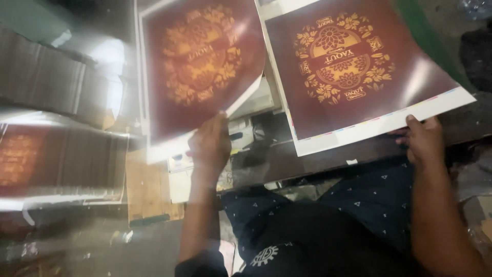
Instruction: Sorting and inspecting printed glossy sheets at a workstation.
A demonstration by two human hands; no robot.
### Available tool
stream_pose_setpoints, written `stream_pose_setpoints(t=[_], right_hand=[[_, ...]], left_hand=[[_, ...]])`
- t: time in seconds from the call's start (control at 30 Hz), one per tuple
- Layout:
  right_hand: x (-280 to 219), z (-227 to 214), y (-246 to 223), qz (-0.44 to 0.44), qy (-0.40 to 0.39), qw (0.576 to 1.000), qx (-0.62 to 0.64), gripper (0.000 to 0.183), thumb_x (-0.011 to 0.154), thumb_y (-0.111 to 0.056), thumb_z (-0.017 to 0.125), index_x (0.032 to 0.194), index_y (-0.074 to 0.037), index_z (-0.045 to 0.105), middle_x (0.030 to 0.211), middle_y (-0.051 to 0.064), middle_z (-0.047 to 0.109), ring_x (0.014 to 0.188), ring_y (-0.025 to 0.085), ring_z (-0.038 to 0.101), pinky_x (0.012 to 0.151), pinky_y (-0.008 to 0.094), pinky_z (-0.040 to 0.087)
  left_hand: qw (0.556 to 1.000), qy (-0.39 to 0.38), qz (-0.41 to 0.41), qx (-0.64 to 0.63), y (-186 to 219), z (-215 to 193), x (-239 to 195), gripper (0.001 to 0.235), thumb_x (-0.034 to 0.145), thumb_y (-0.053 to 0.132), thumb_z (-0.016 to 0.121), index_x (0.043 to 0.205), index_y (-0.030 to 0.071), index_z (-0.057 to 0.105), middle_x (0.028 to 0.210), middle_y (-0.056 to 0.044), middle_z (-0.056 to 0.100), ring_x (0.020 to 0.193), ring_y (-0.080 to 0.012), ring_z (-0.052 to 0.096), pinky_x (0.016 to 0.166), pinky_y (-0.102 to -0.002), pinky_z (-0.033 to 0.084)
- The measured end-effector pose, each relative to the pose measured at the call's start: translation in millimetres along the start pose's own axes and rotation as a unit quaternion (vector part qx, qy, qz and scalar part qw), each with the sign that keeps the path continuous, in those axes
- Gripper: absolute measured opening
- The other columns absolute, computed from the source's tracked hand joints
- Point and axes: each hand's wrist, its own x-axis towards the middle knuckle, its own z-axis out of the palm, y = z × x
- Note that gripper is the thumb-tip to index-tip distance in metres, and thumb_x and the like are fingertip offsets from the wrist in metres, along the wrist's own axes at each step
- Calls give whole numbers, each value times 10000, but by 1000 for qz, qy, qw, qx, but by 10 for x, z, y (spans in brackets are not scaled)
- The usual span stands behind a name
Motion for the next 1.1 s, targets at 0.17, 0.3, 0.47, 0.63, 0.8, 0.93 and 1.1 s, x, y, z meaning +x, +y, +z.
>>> stream_pose_setpoints(t=[0.17, 0.3, 0.47, 0.63, 0.8, 0.93, 1.1], right_hand=[[166, 74, -60, 30, -25, 999, 6, 373, 1132, -236, 508, 1457, -55, 479, 1081, 133, 715, 784, 202, 707, 532, 285, 493], [-243, 352, -69, 76, 21, 997, 6, 553, 1055, -207, 519, 1581, -169, 353, 1100, 131, 742, 787, 173, 704, 551, 276, 502], [-1213, 1101, -525, 2, -239, 970, -41, 518, 952, -334, 598, 1397, -71, 634, 1036, 96, 791, 774, 172, 691, 596, 322, 534], [-1336, 1308, 400, -8, -294, 954, 65, 368, 983, -225, 649, 1294, -30, 619, 1013, 74, 700, 792, 143, 626, 662, 296, 534], [-1261, 1104, -21, 88, -198, 948, 235, 240, 1032, -162, 584, 1213, -6, 597, 966, 124, 689, 730, 203, 658, 579, 329, 532], [-1097, 624, -3, -6, -103, 961, 255, 284, 1052, -107, 577, 1322, -46, 515, 1042, 76, 644, 823, 159, 642, 567, 293, 489], [-951, 76, 130, -15, -2, 971, 239, 424, 1032, -100, 533, 1449, -65, 462, 1119, 54, 634, 904, 154, 659, 674, 301, 567]], left_hand=[[995, 55, 9, -78, 233, -38, -191, 200, 951, 12, 657, 1149, 10, 683, 1008, -179, 741, 888, -320, 739, 753, -419, 593], [985, 60, 47, -153, 606, -63, -283, 262, 886, 26, 739, 1140, -5, 683, 1035, -195, 736, 904, -326, 736, 802, -426, 607], [973, 44, 103, -201, 1132, 200, -454, 166, 905, 69, 803, 1033, 3, 721, 1117, -144, 739, 993, -285, 745, 843, -396, 606], [960, -50, 129, -243, 1446, 329, -510, 278, 882, 151, 794, 1100, 0, 712, 1205, -158, 722, 1124, -313, 709, 958, -441, 571], [958, -79, 128, -243, 1299, 150, -309, 386, 893, 215, 777, 1196, 1, 672, 1265, -178, 687, 1189, -358, 680, 1028, -491, 532], [977, -120, -9, -177, 886, 33, -87, 276, 881, 179, 727, 1125, 57, 687, 1145, -160, 691, 995, -373, 666, 863, -495, 523], [989, -92, -89, -76, -69, 741, -184, 129, 1046, 163, 609, 1165, 113, 613, 1235, -123, 663, 1251, -353, 643, 1104, -477, 515]])
